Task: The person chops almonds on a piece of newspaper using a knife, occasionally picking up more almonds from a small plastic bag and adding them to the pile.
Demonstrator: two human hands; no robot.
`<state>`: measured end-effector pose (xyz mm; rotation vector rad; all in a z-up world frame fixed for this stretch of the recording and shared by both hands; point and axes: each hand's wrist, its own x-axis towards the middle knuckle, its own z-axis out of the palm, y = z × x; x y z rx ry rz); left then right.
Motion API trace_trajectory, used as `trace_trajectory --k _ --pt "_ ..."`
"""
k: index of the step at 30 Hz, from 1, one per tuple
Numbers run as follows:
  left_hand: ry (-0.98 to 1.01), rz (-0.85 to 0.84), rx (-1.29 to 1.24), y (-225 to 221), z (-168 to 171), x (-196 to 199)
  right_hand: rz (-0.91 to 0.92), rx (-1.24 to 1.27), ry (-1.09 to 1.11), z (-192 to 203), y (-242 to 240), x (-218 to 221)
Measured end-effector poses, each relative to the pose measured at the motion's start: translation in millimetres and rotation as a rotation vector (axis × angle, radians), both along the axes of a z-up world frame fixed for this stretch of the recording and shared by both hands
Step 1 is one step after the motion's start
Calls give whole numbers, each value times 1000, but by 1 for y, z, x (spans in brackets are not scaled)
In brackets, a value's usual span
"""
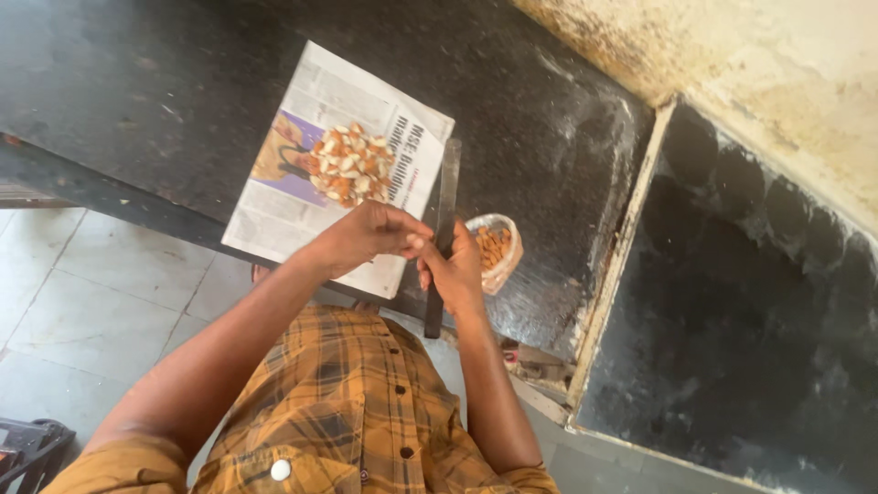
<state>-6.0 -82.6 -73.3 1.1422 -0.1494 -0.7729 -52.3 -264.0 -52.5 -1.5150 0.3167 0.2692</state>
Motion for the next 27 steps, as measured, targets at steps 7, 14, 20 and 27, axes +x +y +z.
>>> trace_trajectory --k 7,14,20,27 --pt "42 86 -23 52 6 18 2 -19 -173 14 43 49" --pt "269 489 -333 75 -1 36 4 -185 -214 37 115 41" --pt "345 487 -408 90 21 37 23 -395 -387 56 156 46" --pt "294 431 -474 94 42 43 0 -443 -427 69 161 51"
